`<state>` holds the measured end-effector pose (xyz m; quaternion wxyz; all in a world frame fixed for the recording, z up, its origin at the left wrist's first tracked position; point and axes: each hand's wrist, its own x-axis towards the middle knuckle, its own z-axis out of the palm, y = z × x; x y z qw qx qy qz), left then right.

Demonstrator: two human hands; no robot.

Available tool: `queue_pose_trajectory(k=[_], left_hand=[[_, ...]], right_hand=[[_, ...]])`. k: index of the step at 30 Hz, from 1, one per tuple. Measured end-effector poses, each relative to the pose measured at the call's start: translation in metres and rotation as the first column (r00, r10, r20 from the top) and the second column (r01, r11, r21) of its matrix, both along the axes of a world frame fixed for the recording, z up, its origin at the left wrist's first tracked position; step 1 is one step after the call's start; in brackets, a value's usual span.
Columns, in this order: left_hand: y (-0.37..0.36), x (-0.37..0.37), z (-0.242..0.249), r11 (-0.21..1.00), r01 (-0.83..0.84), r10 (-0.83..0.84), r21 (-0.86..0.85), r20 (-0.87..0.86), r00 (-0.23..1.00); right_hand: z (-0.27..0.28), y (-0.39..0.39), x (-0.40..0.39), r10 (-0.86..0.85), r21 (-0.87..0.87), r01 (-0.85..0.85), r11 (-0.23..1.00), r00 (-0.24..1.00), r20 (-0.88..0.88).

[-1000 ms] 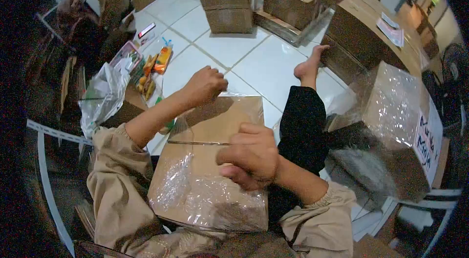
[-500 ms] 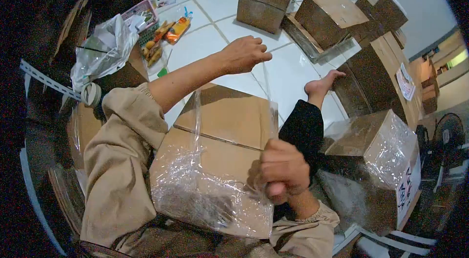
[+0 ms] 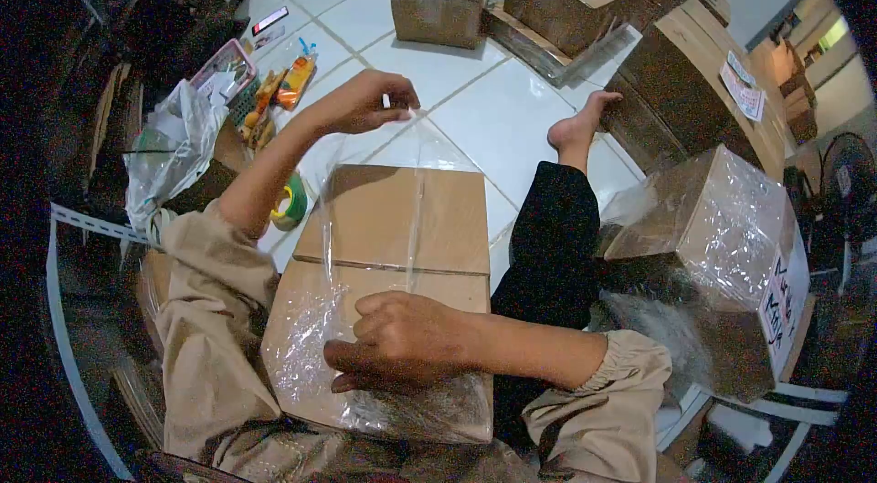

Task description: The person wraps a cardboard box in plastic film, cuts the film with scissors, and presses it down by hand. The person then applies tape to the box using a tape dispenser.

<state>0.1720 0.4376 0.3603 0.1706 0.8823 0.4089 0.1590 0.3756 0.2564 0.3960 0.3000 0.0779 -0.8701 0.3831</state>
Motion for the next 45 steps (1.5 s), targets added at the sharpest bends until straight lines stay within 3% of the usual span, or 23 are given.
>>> queue_pose_trajectory(k=[1, 5, 7, 8, 12, 16, 21, 23, 24, 25, 26, 27, 28, 30, 31, 32, 35, 45], left_hand=[[-0.010, 0.001, 0.012, 0.971, 0.033, 0.000, -0.237, 0.139, 0.990], [-0.056, 0.019, 0.035, 0.958, 0.283, -0.286, 0.044, 0.094, 0.954], [-0.077, 0.041, 0.042, 0.961, 0.267, -0.236, 0.071, -0.294, 0.926], [-0.079, 0.042, 0.026, 0.914, 0.346, -0.275, 0.211, -0.302, 0.913], [-0.080, 0.049, 0.001, 0.864, 0.416, -0.272, 0.282, -0.435, 0.859], [-0.077, 0.041, -0.008, 0.885, 0.398, -0.268, 0.242, -0.433, 0.860], [-0.068, 0.027, 0.000, 0.913, 0.302, -0.223, 0.273, -0.285, 0.932], [-0.067, 0.026, 0.002, 0.939, 0.241, -0.185, 0.244, -0.229, 0.956], [-0.067, 0.026, 0.002, 0.953, 0.204, -0.156, 0.225, -0.215, 0.964], [-0.065, 0.025, 0.003, 0.964, 0.166, -0.124, 0.209, -0.201, 0.972], [-0.064, 0.023, 0.000, 0.977, 0.122, -0.111, 0.174, -0.075, 0.991], [-0.063, 0.021, 0.000, 0.976, 0.125, -0.114, 0.177, -0.073, 0.991], [-0.062, 0.019, 0.001, 0.986, 0.109, -0.111, 0.123, 0.010, 0.994], [-0.061, 0.017, 0.003, 0.993, 0.088, -0.095, 0.075, 0.098, 0.991], [-0.062, 0.017, 0.004, 0.997, 0.068, -0.072, 0.037, 0.139, 0.988], [-0.062, 0.017, 0.005, 0.999, 0.053, -0.052, -0.002, 0.176, 0.983], [-0.062, 0.015, 0.004, 0.998, 0.057, -0.062, 0.041, 0.162, 0.985], [-0.082, 0.008, 0.008, 0.997, 0.009, -0.017, 0.073, 0.106, 0.994]], right_hand=[[-0.002, -0.001, -0.002, 0.003, 0.006, -0.003, 1.000, 1.000, 0.001], [-0.002, -0.001, -0.003, -0.001, 0.036, 0.000, 0.999, 0.999, 0.037], [-0.004, -0.003, -0.004, -0.017, 0.073, 0.013, 0.997, 0.998, 0.060], [-0.006, -0.003, -0.005, -0.033, 0.104, 0.025, 0.994, 0.997, 0.069], [-0.004, -0.003, -0.003, -0.046, 0.124, 0.036, 0.992, 0.996, 0.073], [-0.003, -0.001, -0.004, -0.056, 0.084, 0.055, 0.995, 0.998, 0.005], [0.001, 0.004, 0.001, -0.078, 0.104, 0.075, 0.992, 0.996, 0.030], [0.008, 0.012, 0.005, -0.311, 0.038, 0.326, 0.944, 0.925, -0.216], [0.012, 0.017, 0.015, -0.432, -0.041, 0.434, 0.900, 0.879, -0.202], [0.019, 0.020, 0.027, -0.549, -0.213, 0.522, 0.826, 0.830, -0.095], [0.026, 0.023, 0.040, -0.633, -0.381, 0.592, 0.711, 0.774, 0.020], [0.033, 0.023, 0.052, -0.646, -0.589, 0.636, 0.498, 0.726, 0.236], [0.027, 0.023, 0.060, -0.648, -0.584, 0.638, 0.501, 0.724, 0.236], [-0.007, 0.020, 0.074, -0.697, -0.252, 0.806, 0.535, 0.590, 0.408], [-0.025, 0.016, 0.076, -0.546, -0.237, 0.715, 0.657, 0.669, 0.505], [-0.033, 0.009, 0.076, -0.497, -0.187, 0.658, 0.730, 0.698, 0.516], [-0.032, 0.006, 0.074, -0.449, -0.062, 0.577, 0.814, 0.694, 0.562], [-0.018, 0.009, 0.068, -0.460, 0.219, 0.447, 0.868, 0.552, 0.695]])
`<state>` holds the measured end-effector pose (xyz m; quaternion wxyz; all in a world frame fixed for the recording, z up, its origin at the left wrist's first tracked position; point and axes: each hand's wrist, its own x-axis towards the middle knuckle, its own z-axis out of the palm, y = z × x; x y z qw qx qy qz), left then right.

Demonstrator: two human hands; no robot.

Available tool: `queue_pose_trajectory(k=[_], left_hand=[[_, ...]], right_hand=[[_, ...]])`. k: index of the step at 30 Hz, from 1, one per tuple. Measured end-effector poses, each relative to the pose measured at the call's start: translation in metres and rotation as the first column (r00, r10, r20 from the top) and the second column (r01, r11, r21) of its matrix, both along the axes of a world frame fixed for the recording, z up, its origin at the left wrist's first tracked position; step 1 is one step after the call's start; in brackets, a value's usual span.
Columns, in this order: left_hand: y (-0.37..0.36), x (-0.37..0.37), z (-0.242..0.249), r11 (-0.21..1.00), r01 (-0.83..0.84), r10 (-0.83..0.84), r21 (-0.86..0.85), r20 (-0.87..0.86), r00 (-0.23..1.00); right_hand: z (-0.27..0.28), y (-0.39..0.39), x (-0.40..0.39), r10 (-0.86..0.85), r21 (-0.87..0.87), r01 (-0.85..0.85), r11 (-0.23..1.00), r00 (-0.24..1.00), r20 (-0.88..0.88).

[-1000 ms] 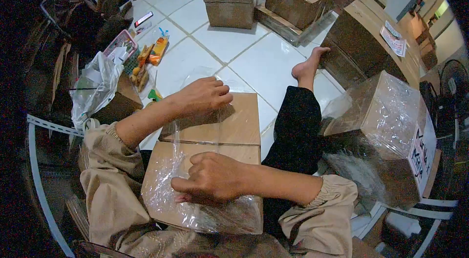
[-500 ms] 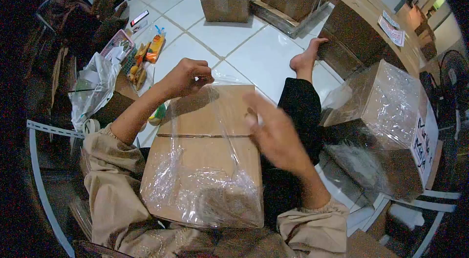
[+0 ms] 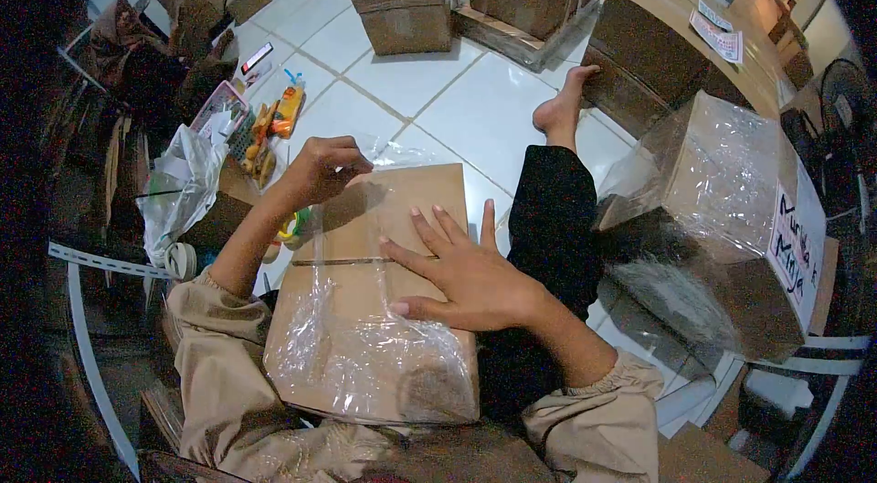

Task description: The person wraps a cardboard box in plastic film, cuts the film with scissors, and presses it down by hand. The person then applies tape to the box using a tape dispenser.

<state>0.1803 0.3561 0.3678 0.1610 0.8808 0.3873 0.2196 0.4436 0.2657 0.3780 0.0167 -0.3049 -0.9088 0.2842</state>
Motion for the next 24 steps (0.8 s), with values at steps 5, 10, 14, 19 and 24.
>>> queue_pose_trajectory(k=[5, 10, 14, 19, 24], left_hand=[[0.005, -0.004, -0.013, 0.998, 0.013, -0.015, -0.056, -0.036, 0.999], [-0.003, 0.004, -0.001, 0.986, -0.046, 0.012, -0.162, -0.205, 0.979], [-0.045, 0.015, 0.062, 0.994, 0.029, -0.024, -0.109, 0.047, 0.999], [-0.071, -0.015, 0.079, 0.834, 0.380, -0.340, -0.400, 0.170, 0.925], [-0.097, -0.023, 0.055, 0.846, 0.357, -0.242, -0.396, 0.311, 0.919]], right_hand=[[0.003, 0.000, -0.007, 0.040, 0.109, -0.048, 0.993, 0.997, 0.067], [-0.005, 0.001, -0.008, 0.088, 0.157, -0.081, 0.984, 0.995, -0.041], [0.001, 0.002, -0.010, 0.093, 0.140, -0.092, 0.986, 0.996, 0.003], [0.004, 0.003, -0.013, 0.126, 0.132, -0.130, 0.983, 0.991, 0.041], [0.003, 0.000, -0.021, 0.198, 0.139, -0.201, 0.970, 0.980, 0.034]])
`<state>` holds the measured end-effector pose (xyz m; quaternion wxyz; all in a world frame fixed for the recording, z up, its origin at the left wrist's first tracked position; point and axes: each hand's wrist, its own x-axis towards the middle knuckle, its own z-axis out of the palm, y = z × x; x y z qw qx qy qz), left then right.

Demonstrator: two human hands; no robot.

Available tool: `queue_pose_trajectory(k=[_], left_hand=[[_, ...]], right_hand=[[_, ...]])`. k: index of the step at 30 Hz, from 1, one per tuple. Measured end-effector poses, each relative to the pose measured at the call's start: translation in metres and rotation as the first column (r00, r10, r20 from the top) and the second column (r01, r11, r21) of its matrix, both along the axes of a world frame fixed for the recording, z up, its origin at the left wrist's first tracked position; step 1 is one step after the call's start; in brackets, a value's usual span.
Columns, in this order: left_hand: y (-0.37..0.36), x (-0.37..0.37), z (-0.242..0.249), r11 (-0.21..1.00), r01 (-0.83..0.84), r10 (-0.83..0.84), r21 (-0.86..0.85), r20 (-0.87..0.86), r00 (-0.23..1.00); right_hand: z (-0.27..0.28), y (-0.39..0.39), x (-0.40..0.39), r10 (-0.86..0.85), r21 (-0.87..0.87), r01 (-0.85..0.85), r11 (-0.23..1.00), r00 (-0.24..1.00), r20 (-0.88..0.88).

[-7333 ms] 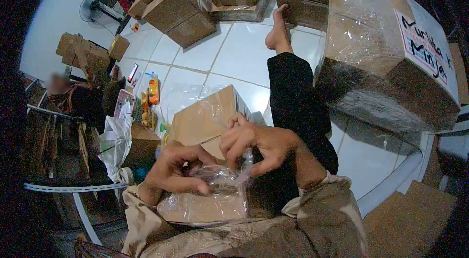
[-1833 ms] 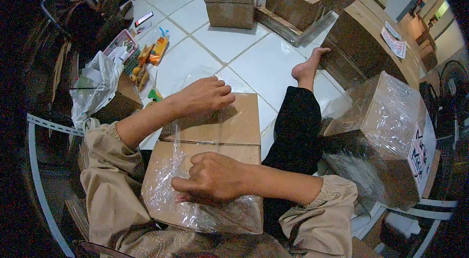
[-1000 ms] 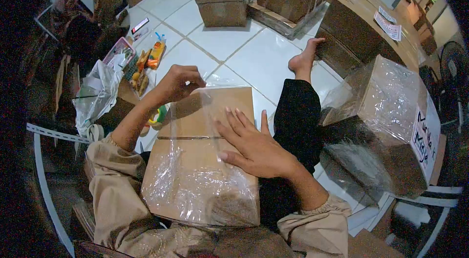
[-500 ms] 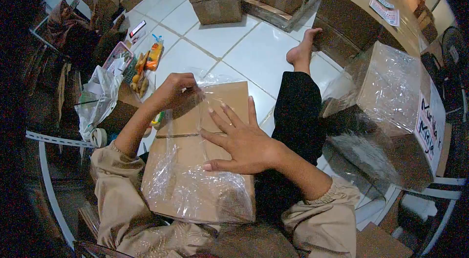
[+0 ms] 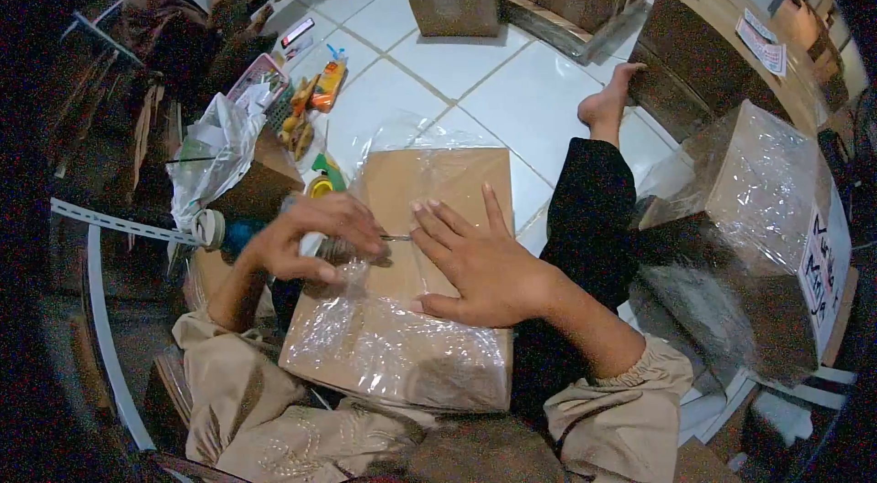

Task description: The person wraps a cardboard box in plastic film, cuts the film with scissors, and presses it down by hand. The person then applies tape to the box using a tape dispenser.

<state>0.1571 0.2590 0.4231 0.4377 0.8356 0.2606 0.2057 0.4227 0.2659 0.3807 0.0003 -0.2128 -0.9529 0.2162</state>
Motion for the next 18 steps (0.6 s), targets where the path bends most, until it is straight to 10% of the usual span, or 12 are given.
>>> queue_pose_trajectory(k=[6, 18], left_hand=[[-0.008, 0.018, -0.021, 0.991, -0.023, 0.058, 0.133, -0.263, 0.963], [0.010, 0.037, -0.021, 0.958, -0.169, 0.122, 0.231, 0.205, 0.971]], right_hand=[[0.004, 0.001, -0.004, 0.044, -0.083, -0.043, 0.996, 0.999, 0.006], [0.005, -0.001, -0.005, 0.031, -0.095, -0.033, 0.995, 0.999, -0.023]])
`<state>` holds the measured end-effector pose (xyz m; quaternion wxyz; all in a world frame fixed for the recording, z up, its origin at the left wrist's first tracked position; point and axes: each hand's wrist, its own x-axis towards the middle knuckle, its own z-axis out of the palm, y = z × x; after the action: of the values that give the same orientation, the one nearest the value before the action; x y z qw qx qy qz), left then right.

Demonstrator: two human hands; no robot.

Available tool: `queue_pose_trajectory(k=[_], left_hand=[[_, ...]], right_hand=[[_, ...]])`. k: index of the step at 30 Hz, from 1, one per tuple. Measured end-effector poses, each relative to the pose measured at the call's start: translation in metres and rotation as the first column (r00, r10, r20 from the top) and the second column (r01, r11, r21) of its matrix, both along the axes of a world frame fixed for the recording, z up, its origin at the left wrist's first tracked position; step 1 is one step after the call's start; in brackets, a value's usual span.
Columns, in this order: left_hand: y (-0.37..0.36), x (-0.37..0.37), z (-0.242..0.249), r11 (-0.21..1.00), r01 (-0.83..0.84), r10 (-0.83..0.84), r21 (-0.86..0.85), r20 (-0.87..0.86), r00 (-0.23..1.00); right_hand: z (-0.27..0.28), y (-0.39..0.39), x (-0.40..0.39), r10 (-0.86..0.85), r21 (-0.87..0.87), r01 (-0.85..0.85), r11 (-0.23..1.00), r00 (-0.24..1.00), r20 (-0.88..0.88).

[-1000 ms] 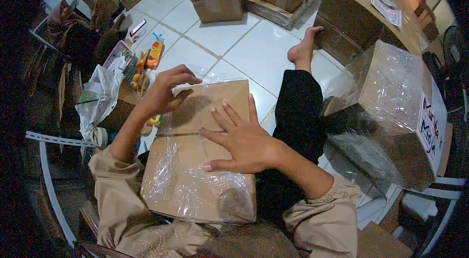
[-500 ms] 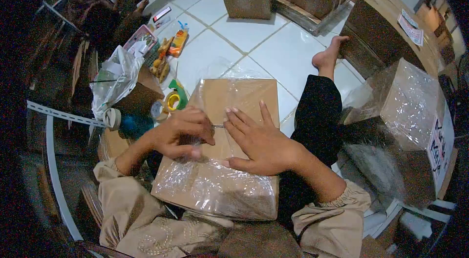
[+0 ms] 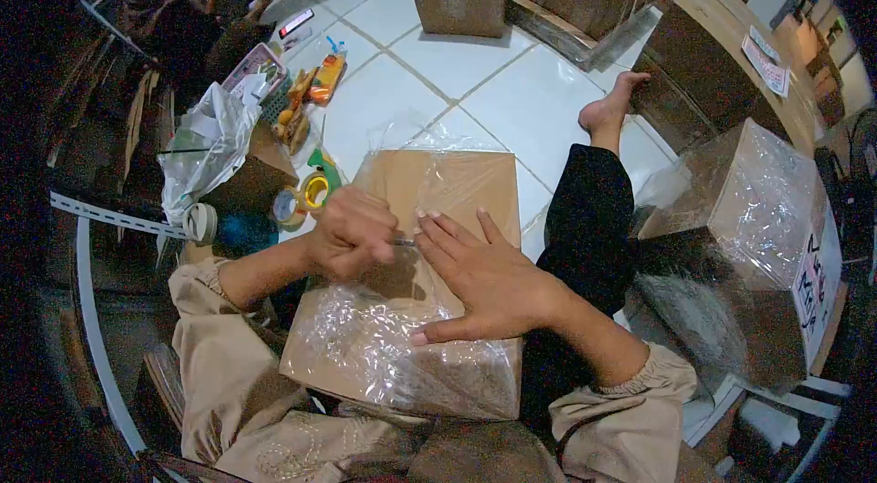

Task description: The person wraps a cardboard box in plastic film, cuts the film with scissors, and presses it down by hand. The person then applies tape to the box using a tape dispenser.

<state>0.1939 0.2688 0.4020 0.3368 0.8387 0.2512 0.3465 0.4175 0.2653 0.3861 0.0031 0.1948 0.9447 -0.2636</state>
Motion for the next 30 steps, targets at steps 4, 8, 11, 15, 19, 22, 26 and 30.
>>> queue_pose_trajectory(k=[4, 8, 11, 15, 19, 22, 26, 30], left_hand=[[0.003, 0.023, -0.011, 0.985, 0.171, -0.172, -0.031, 0.001, 0.985], [0.001, 0.042, -0.013, 0.973, 0.220, -0.222, 0.075, 0.021, 0.975], [-0.001, 0.051, -0.019, 0.964, 0.238, -0.245, 0.115, 0.048, 0.968], [-0.002, 0.060, -0.018, 0.937, 0.257, -0.269, 0.237, 0.019, 0.963], [0.000, 0.062, -0.022, 0.946, 0.255, -0.262, 0.199, 0.011, 0.965], [-0.002, 0.068, -0.026, 0.942, 0.262, -0.279, 0.210, 0.055, 0.959], [0.003, 0.065, -0.020, 0.968, 0.150, -0.178, 0.203, 0.129, 0.976], [-0.002, 0.073, -0.035, 0.954, 0.148, -0.175, 0.259, 0.085, 0.981]], right_hand=[[0.003, 0.002, -0.002, 0.015, -0.044, -0.015, 0.999, 1.000, 0.001], [0.003, 0.005, -0.005, 0.037, -0.066, -0.036, 0.997, 0.999, 0.006], [0.001, 0.006, -0.005, 0.077, -0.043, -0.075, 0.996, 0.997, 0.028], [-0.008, 0.006, -0.002, 0.063, -0.049, -0.066, 0.997, 0.997, -0.047], [-0.007, 0.010, 0.001, 0.085, -0.054, -0.086, 0.995, 0.996, -0.030], [-0.008, 0.010, 0.003, 0.089, -0.059, -0.094, 0.994, 0.992, -0.089], [-0.006, 0.010, 0.001, 0.080, -0.080, -0.082, 0.993, 0.996, -0.025], [-0.029, 0.011, 0.010, 0.125, 0.121, -0.096, 0.988, 0.957, -0.261]])
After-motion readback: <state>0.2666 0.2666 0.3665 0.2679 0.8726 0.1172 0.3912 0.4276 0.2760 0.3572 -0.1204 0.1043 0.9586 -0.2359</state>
